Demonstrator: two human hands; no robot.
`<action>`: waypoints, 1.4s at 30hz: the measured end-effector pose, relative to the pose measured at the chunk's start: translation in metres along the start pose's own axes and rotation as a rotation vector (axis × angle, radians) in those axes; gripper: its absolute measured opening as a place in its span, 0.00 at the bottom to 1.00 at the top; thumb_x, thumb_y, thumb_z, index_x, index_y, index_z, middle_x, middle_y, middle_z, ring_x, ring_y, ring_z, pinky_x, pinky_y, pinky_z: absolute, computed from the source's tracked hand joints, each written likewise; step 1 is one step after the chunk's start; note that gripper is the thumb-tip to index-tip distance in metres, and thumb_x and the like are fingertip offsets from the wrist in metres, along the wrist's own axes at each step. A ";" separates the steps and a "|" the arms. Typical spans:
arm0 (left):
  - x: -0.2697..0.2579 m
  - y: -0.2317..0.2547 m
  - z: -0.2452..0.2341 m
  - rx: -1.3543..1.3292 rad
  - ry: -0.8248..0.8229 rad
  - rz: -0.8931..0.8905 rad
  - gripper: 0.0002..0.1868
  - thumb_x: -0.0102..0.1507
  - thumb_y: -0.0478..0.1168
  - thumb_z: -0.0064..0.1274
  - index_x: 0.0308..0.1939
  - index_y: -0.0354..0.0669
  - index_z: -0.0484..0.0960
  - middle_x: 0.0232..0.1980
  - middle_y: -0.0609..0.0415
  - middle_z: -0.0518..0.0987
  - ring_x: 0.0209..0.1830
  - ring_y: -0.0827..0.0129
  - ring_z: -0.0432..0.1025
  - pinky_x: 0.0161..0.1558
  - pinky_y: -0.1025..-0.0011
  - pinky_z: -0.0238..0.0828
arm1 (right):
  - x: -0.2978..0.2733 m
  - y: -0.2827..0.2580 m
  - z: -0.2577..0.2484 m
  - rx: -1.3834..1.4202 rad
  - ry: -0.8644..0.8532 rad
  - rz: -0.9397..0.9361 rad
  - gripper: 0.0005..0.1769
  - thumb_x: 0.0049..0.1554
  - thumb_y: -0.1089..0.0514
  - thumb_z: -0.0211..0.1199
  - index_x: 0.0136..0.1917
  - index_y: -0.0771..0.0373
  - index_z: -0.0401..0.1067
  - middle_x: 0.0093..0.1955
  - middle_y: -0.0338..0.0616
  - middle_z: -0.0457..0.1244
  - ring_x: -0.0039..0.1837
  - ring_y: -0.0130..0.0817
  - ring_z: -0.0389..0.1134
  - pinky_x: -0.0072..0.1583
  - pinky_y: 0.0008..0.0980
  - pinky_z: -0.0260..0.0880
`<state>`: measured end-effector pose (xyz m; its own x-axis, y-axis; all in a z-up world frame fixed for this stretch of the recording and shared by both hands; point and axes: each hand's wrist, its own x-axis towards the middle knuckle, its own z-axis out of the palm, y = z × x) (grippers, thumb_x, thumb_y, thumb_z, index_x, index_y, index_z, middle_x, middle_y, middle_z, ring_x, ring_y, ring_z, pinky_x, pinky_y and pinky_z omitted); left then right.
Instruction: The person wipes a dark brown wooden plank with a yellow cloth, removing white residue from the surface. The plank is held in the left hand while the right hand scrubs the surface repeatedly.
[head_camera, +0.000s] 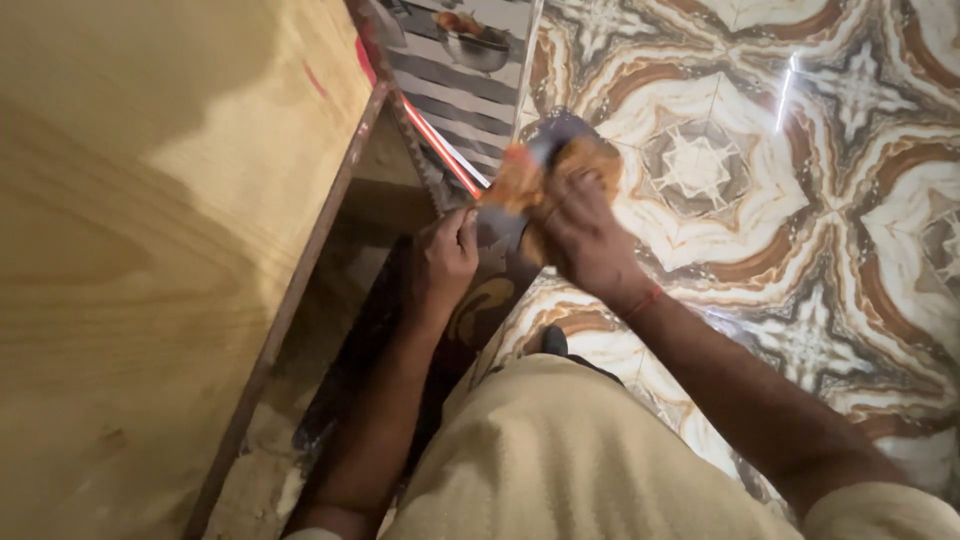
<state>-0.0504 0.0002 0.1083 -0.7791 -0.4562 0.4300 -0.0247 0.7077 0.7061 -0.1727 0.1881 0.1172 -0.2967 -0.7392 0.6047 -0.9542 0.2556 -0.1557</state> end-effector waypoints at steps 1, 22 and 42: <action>0.003 0.001 -0.001 0.008 -0.009 0.001 0.11 0.71 0.42 0.48 0.43 0.39 0.82 0.38 0.37 0.80 0.38 0.40 0.74 0.36 0.53 0.71 | 0.003 0.002 -0.003 0.012 -0.009 0.014 0.17 0.58 0.61 0.63 0.61 0.60 0.74 0.69 0.58 0.61 0.70 0.60 0.63 0.72 0.59 0.61; -0.031 0.022 -0.004 0.373 -0.345 0.017 0.52 0.51 0.66 0.67 0.72 0.48 0.68 0.64 0.38 0.69 0.63 0.43 0.65 0.59 0.43 0.60 | -0.039 0.073 0.003 1.287 0.281 1.171 0.12 0.62 0.69 0.63 0.59 0.66 0.69 0.52 0.44 0.68 0.51 0.29 0.72 0.53 0.27 0.77; -0.077 0.011 -0.041 0.431 -0.577 0.028 0.66 0.40 0.69 0.72 0.75 0.48 0.59 0.77 0.29 0.49 0.74 0.35 0.47 0.68 0.34 0.42 | -0.067 0.103 -0.006 1.431 0.317 1.225 0.12 0.64 0.69 0.61 0.61 0.68 0.69 0.55 0.47 0.70 0.53 0.33 0.74 0.56 0.31 0.79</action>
<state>0.0346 0.0213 0.1063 -0.9868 -0.1616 -0.0051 -0.1524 0.9192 0.3630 -0.2505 0.2678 0.0652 -0.8773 -0.4114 -0.2473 0.3798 -0.2797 -0.8818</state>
